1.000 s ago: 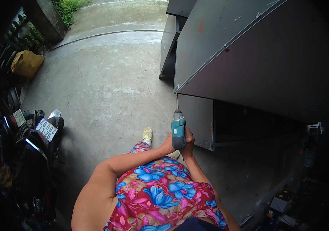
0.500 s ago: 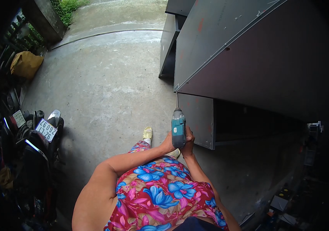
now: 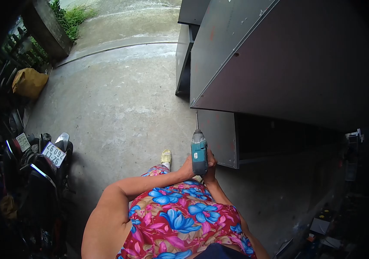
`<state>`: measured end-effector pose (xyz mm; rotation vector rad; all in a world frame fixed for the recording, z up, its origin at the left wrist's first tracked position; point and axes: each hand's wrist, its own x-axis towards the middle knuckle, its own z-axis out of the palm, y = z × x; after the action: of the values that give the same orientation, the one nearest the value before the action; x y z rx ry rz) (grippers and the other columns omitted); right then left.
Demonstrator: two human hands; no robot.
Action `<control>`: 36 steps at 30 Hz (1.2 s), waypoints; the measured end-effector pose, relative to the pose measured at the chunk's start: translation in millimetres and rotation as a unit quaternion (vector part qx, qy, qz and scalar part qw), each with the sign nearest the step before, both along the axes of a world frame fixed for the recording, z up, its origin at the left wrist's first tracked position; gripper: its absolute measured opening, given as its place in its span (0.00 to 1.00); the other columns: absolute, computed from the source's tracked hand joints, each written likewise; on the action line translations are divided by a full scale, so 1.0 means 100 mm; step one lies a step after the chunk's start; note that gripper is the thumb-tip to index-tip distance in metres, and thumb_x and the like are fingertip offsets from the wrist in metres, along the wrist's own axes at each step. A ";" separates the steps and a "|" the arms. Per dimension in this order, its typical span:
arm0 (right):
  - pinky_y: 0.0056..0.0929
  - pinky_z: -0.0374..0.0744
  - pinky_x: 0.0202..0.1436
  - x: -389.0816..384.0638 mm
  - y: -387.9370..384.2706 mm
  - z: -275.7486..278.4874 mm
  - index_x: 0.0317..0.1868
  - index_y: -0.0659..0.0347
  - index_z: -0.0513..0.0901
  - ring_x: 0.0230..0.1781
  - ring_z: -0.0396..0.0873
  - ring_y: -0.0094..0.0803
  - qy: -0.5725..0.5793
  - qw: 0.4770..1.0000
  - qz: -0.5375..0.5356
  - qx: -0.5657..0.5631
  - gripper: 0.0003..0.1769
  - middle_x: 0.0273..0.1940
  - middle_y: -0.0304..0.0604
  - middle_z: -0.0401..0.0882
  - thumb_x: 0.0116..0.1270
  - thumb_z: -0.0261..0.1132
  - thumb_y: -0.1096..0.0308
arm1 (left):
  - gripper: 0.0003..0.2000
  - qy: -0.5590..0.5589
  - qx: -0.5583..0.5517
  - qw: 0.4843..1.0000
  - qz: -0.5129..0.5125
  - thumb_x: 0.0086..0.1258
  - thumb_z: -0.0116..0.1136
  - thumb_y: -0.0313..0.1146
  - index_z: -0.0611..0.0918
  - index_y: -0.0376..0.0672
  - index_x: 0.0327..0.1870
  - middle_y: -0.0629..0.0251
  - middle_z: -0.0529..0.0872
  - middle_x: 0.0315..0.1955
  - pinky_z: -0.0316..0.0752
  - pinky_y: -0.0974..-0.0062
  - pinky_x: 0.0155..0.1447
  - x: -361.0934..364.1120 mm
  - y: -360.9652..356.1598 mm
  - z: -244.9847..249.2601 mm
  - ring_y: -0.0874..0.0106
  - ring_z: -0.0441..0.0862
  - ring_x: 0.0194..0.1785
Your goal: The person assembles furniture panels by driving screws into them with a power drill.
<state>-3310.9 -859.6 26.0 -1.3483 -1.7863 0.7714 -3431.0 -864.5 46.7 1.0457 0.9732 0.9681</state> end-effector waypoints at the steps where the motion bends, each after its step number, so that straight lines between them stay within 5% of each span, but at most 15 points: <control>1: 0.44 0.75 0.36 0.00 0.00 0.00 0.45 0.64 0.76 0.35 0.79 0.53 0.003 1.000 -0.004 -0.002 0.17 0.35 0.52 0.78 0.61 0.63 0.62 | 0.15 -0.008 -0.010 1.000 -0.009 0.61 0.67 0.40 0.78 0.38 0.37 0.65 0.80 0.32 0.73 0.73 0.46 0.00 0.00 0.01 0.74 0.76 0.38; 5: 0.41 0.75 0.34 -0.03 -0.01 0.05 0.38 0.64 0.74 0.31 0.79 0.51 0.016 0.999 -0.034 0.032 0.14 0.29 0.52 0.77 0.60 0.62 0.62 | 0.17 -0.005 -0.011 1.000 -0.017 0.58 0.70 0.40 0.76 0.40 0.39 0.69 0.78 0.33 0.72 0.74 0.44 0.01 0.01 -0.09 0.76 0.74 0.39; 6: 0.44 0.75 0.40 0.02 -0.06 -0.02 0.47 0.64 0.76 0.37 0.79 0.52 -0.012 0.999 -0.030 0.002 0.30 0.37 0.51 0.79 0.71 0.45 0.42 | 0.18 -0.005 -0.015 1.000 -0.026 0.58 0.70 0.40 0.76 0.40 0.39 0.69 0.77 0.33 0.72 0.74 0.43 0.03 -0.01 -0.12 0.77 0.73 0.39; 7: 0.44 0.75 0.40 0.02 -0.09 -0.01 0.48 0.63 0.76 0.37 0.79 0.51 -0.025 0.999 -0.039 0.001 0.40 0.38 0.51 0.79 0.70 0.33 0.34 | 0.18 -0.004 -0.020 0.999 -0.037 0.57 0.71 0.40 0.75 0.40 0.39 0.70 0.76 0.33 0.72 0.75 0.42 0.05 -0.03 -0.11 0.77 0.73 0.39; 8: 0.43 0.74 0.39 0.03 -0.12 -0.01 0.48 0.63 0.76 0.36 0.79 0.51 -0.015 0.999 -0.047 -0.010 0.41 0.38 0.51 0.80 0.69 0.32 0.33 | 0.12 0.016 0.017 1.000 -0.019 0.61 0.67 0.35 0.77 0.39 0.35 0.68 0.79 0.30 0.72 0.74 0.44 0.07 -0.04 -0.10 0.76 0.74 0.36; 12: 0.42 0.74 0.37 0.08 -0.20 -0.05 0.48 0.63 0.77 0.33 0.80 0.49 0.055 0.995 -0.082 -0.013 0.44 0.37 0.50 0.80 0.67 0.29 0.31 | 0.13 0.045 0.060 0.996 -0.053 0.62 0.66 0.36 0.77 0.38 0.38 0.64 0.79 0.31 0.73 0.71 0.44 0.13 -0.06 -0.09 0.72 0.75 0.37; 15: 0.41 0.75 0.39 0.17 -0.32 -0.02 0.41 0.64 0.77 0.34 0.79 0.50 0.090 0.990 -0.108 -0.010 0.23 0.36 0.51 0.79 0.66 0.56 0.49 | 0.13 0.106 0.105 0.983 -0.104 0.64 0.64 0.38 0.77 0.37 0.39 0.62 0.79 0.33 0.73 0.70 0.45 0.20 -0.10 -0.17 0.70 0.76 0.38; 20: 0.36 0.79 0.40 0.35 -0.58 -0.02 0.42 0.61 0.78 0.36 0.81 0.44 -0.007 0.990 -0.137 -0.012 0.15 0.37 0.49 0.80 0.53 0.67 0.69 | 0.09 0.102 0.099 0.966 -0.214 0.64 0.58 0.32 0.76 0.38 0.40 0.59 0.79 0.35 0.72 0.69 0.48 0.34 -0.24 -0.51 0.68 0.76 0.41; 25: 0.39 0.79 0.44 0.54 -0.88 0.03 0.47 0.61 0.77 0.41 0.81 0.48 -0.075 0.972 -0.180 -0.128 0.20 0.39 0.51 0.80 0.53 0.68 0.66 | 0.11 0.024 0.078 0.962 -0.260 0.64 0.59 0.33 0.76 0.38 0.43 0.60 0.78 0.39 0.72 0.69 0.50 0.53 -0.35 -0.34 0.69 0.75 0.45; 29: 0.44 0.77 0.45 0.64 -0.99 0.36 0.50 0.60 0.74 0.44 0.79 0.55 -0.073 0.941 -0.204 -0.259 0.23 0.42 0.55 0.80 0.53 0.67 0.64 | 0.17 0.003 -0.032 0.959 -0.282 0.65 0.62 0.44 0.76 0.38 0.40 0.63 0.77 0.33 0.72 0.70 0.44 0.68 -0.47 -0.29 0.71 0.73 0.39; 36: 0.48 0.76 0.46 1.02 -1.04 0.42 0.48 0.65 0.73 0.44 0.78 0.59 -0.122 0.940 -0.108 -0.298 0.22 0.41 0.61 0.79 0.54 0.66 0.64 | 0.18 0.025 -0.074 0.981 -0.177 0.66 0.61 0.46 0.76 0.38 0.35 0.68 0.75 0.27 0.70 0.73 0.35 0.99 -0.80 -0.34 0.76 0.70 0.32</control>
<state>-3208.7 -963.4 67.6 -2.0781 -1.6017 1.1146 -3332.0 -944.7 12.9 1.0765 0.8497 0.5709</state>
